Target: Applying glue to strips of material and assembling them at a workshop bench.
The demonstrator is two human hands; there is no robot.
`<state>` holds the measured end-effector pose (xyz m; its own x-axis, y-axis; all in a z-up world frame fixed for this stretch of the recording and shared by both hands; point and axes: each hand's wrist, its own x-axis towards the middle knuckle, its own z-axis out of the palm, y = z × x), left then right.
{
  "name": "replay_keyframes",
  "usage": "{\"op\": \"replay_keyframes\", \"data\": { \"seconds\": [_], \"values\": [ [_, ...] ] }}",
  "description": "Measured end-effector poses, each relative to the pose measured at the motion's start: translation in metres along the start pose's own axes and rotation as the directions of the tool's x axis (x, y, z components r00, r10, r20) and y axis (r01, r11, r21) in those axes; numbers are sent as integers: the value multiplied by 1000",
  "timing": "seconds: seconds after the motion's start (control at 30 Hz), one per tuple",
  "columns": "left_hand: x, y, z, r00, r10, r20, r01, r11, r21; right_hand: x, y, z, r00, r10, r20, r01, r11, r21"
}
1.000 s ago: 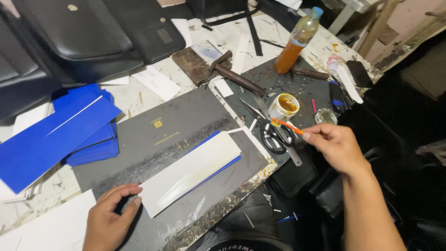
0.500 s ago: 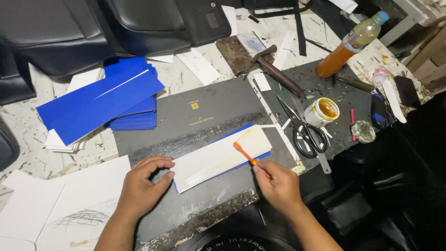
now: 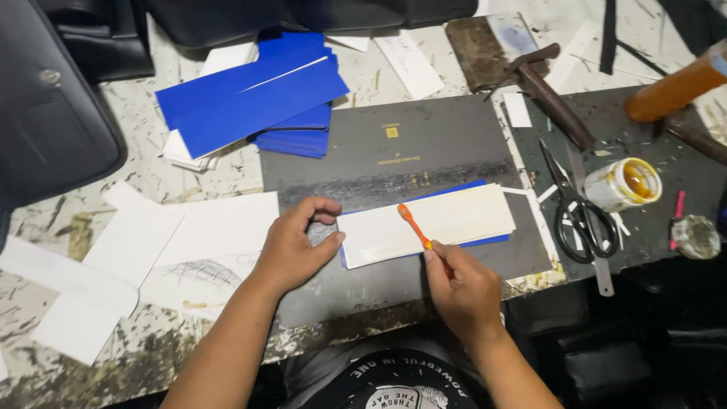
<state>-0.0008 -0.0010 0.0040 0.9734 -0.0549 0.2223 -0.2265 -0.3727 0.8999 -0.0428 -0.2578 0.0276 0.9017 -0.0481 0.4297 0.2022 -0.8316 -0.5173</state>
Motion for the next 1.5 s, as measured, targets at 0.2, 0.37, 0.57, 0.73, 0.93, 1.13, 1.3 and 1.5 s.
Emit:
{"op": "replay_keyframes", "data": {
  "seconds": [0.2,0.37,0.57,0.73,0.93,1.13,1.3,1.5],
  "values": [
    [-5,14,-9,992,-91,85,96,993,-65,-10,-28,30,977,-187,105,186,982,20],
    [-16,10,-8,991,-18,132,20,1000,-17,10,-29,14,964,-215,156,202,975,94],
    [-17,12,-6,990,25,138,-31,999,42,21,-30,9,953,-248,174,234,968,94],
    [-16,6,-6,988,13,154,-21,998,52,20,-24,15,926,-339,167,315,937,154],
    [-12,24,-5,955,-158,251,89,960,265,8,-3,-9,857,-457,239,413,886,212],
    [-12,21,-2,962,-136,237,48,938,344,12,-5,-9,903,-403,151,388,914,120],
    [-13,16,-1,968,-114,222,35,943,331,17,6,-9,874,-421,245,392,906,159],
    [-12,18,-2,958,-130,256,36,938,344,8,-7,4,830,-532,166,473,831,294]
  ]
}}
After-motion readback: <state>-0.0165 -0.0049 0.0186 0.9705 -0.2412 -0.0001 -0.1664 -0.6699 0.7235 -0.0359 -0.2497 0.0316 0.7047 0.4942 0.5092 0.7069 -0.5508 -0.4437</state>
